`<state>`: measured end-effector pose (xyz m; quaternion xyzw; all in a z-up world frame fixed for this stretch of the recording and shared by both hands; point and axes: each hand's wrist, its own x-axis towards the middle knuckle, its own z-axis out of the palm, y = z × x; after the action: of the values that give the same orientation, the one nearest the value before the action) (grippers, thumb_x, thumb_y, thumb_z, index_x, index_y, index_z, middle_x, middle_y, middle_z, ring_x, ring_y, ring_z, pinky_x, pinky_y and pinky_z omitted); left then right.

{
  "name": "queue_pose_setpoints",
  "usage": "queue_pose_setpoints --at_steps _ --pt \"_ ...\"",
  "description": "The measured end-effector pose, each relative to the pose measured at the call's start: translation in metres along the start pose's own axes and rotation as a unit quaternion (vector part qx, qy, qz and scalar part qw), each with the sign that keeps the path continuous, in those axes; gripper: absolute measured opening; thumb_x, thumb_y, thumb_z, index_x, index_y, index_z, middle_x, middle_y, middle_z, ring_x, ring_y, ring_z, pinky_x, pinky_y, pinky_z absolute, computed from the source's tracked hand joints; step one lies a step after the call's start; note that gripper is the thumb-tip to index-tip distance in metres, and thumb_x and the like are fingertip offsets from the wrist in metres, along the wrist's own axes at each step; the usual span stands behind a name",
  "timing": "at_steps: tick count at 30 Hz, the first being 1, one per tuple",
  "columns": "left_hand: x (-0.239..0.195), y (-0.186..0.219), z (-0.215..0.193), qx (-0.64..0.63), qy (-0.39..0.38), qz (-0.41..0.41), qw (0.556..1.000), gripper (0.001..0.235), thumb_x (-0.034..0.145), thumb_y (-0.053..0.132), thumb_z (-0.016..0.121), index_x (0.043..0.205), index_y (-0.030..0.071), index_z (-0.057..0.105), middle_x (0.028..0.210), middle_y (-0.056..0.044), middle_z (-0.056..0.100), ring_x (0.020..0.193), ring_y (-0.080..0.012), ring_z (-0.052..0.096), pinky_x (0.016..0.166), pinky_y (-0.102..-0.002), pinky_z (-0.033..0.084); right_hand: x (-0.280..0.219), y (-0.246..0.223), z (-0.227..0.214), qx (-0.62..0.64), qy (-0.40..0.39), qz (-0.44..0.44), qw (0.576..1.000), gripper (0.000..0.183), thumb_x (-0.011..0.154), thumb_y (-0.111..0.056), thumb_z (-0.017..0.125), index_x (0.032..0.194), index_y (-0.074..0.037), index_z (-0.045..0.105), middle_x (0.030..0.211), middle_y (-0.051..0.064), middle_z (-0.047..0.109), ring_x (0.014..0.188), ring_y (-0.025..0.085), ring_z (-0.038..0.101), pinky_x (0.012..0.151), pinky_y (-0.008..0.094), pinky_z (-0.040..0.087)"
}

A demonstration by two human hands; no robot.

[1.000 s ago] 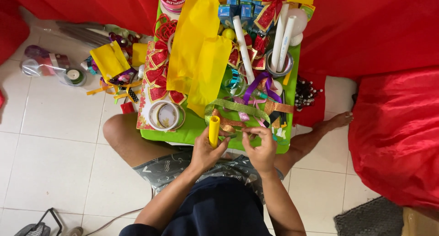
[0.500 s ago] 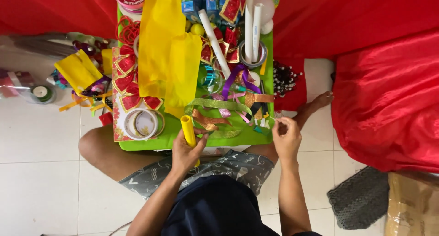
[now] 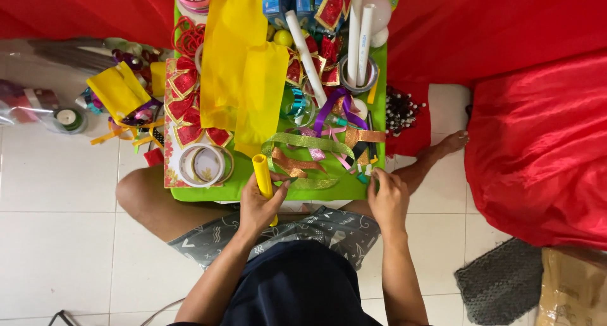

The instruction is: The person sits on the floor and wraps a yellow cylindrical object with a green ribbon. They use scissors to cut a piece of white tape and secure the ribbon to the cylinder. The person continues to wrap the ribbon around the cylinder and secures it with tape.

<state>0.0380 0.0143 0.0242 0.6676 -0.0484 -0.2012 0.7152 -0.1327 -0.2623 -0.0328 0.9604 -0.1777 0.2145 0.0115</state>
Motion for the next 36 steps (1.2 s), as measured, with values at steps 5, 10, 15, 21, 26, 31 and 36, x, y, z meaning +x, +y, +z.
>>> queue_pose_setpoints --at_steps 5,10,15,21,26,31,36 --pt "0.004 -0.002 -0.006 -0.006 0.014 -0.012 1.000 0.021 0.081 -0.001 0.081 0.092 0.002 0.064 0.091 -0.014 0.079 0.056 -0.0065 0.058 0.054 -0.024 0.047 0.009 -0.011 -0.016 0.008 -0.032 0.009 0.999 0.025 0.089 -0.009 0.067 0.113 -0.014 0.070 0.090 0.006 0.079 0.094 0.025 0.073 0.078 0.038 0.056" --pt "0.007 -0.005 -0.012 -0.041 0.030 -0.035 0.998 0.022 0.082 -0.001 0.082 0.093 0.000 0.063 0.090 -0.015 0.077 0.055 -0.0064 0.055 0.053 -0.024 0.045 0.002 -0.007 -0.005 0.017 -0.035 0.040 0.998 0.024 0.082 -0.012 0.073 0.106 -0.015 0.071 0.083 0.003 0.077 0.084 0.026 0.073 0.076 0.039 0.055" --pt "0.008 -0.021 -0.014 -0.076 0.026 -0.076 0.994 0.024 0.084 0.002 0.082 0.096 0.000 0.060 0.093 -0.019 0.075 0.054 -0.0091 0.060 0.050 -0.023 0.049 0.017 -0.028 -0.011 0.127 0.015 0.081 0.989 0.021 0.084 -0.007 0.073 0.103 -0.014 0.072 0.088 0.003 0.073 0.086 0.026 0.071 0.077 0.037 0.054" --pt "0.005 -0.024 -0.005 -0.129 0.027 -0.101 0.986 0.028 0.084 0.003 0.083 0.097 -0.001 0.058 0.092 -0.018 0.073 0.052 -0.0087 0.060 0.046 -0.021 0.049 0.036 -0.104 -0.019 0.455 -0.088 0.107 0.880 0.019 0.092 -0.006 0.069 0.111 -0.006 0.073 0.099 0.012 0.074 0.094 0.027 0.070 0.087 0.040 0.054" --pt "0.005 -0.041 -0.004 -0.140 0.024 -0.103 0.984 0.028 0.083 0.000 0.083 0.097 -0.002 0.059 0.090 -0.019 0.073 0.050 -0.0088 0.060 0.044 -0.020 0.048 0.052 -0.153 -0.014 0.570 -0.165 0.109 0.797 0.032 0.095 -0.006 0.067 0.125 0.006 0.067 0.105 0.023 0.072 0.099 0.035 0.070 0.092 0.049 0.054" --pt "0.007 -0.016 -0.015 -0.045 0.021 -0.089 0.995 0.028 0.085 0.008 0.084 0.100 0.002 0.061 0.099 -0.017 0.076 0.055 -0.0092 0.062 0.049 -0.023 0.051 0.046 -0.156 0.037 0.550 -0.158 0.190 0.798 0.013 0.093 -0.009 0.078 0.105 -0.004 0.078 0.083 0.012 0.076 0.064 0.018 0.074 0.064 0.030 0.059" --pt "0.013 -0.047 -0.034 0.038 -0.004 -0.093 0.995 0.032 0.094 0.015 0.073 0.120 0.002 0.060 0.104 -0.017 0.070 0.066 -0.0195 0.067 0.061 -0.032 0.056 0.053 -0.159 0.027 0.655 -0.160 0.294 0.677 0.026 0.099 -0.009 0.067 0.122 0.003 0.063 0.102 0.019 0.070 0.078 0.025 0.070 0.071 0.036 0.061"
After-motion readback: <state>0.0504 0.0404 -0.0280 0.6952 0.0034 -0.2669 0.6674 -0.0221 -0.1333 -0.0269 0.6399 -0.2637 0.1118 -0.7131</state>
